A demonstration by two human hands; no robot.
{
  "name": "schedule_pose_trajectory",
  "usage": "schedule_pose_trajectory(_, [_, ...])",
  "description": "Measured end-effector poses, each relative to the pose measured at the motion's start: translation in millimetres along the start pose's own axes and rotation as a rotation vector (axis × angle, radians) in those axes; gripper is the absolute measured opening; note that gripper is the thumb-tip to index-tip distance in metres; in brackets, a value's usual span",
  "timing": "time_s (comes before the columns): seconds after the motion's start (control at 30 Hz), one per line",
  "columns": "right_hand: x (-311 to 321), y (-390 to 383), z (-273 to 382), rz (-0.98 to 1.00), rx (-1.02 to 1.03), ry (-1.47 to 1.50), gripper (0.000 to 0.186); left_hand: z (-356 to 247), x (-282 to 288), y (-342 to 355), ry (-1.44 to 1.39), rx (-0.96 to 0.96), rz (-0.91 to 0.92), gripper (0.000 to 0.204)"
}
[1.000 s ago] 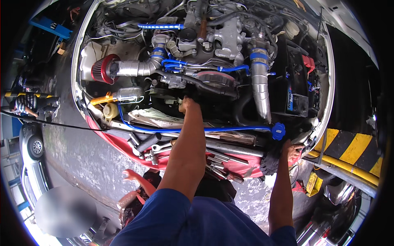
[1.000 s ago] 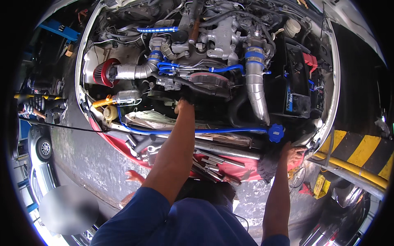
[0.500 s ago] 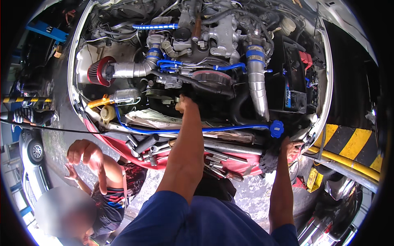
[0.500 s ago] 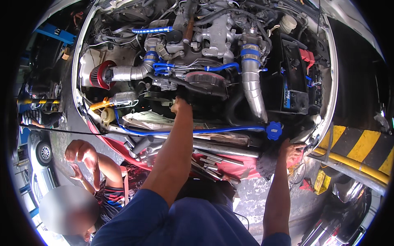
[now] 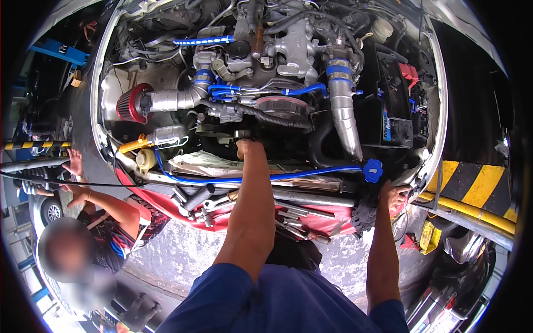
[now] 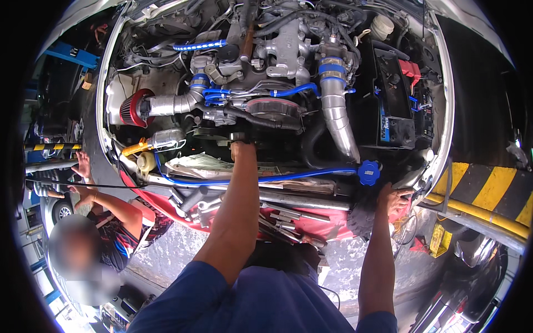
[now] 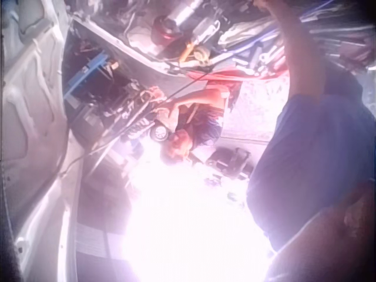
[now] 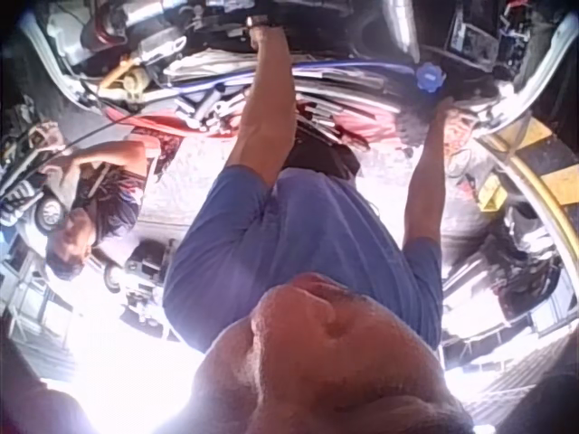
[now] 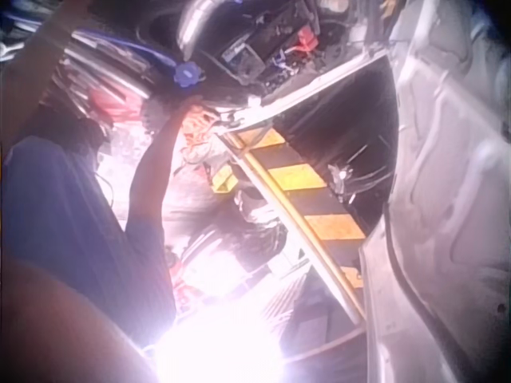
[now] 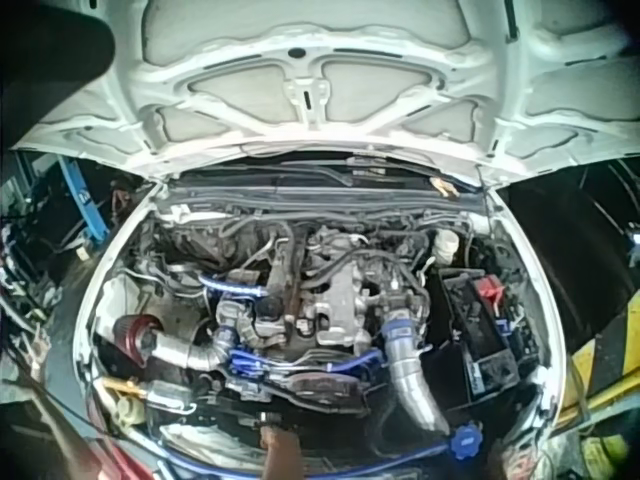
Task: The recorder is working on a car engine, using various tools to adjust or install components while an assistant observes.
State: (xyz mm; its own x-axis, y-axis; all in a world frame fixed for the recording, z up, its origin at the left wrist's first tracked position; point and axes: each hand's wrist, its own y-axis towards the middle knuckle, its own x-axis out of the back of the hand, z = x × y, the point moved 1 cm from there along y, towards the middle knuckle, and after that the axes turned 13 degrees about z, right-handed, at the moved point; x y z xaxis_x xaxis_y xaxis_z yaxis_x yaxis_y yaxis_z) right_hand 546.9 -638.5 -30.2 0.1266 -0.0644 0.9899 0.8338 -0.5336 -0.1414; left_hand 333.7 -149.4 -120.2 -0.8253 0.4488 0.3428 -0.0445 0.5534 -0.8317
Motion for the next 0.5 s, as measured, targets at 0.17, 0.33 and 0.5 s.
schedule_pose_trajectory(0.17, [-1,0,1,0.021,-0.019,-0.020,0.113,5,-4,22,-0.385,0.030,-0.008,0.033])
schedule_pose_trajectory(0.33, [3,-5,3,0.030,-0.021,-0.032,0.113,15,-13,41,-0.767,0.063,-0.018,0.023])
schedule_pose_trajectory(0.5, [7,-9,7,0.002,-0.012,-0.035,0.110,20,-21,54,-1.153,0.092,-0.034,0.016])
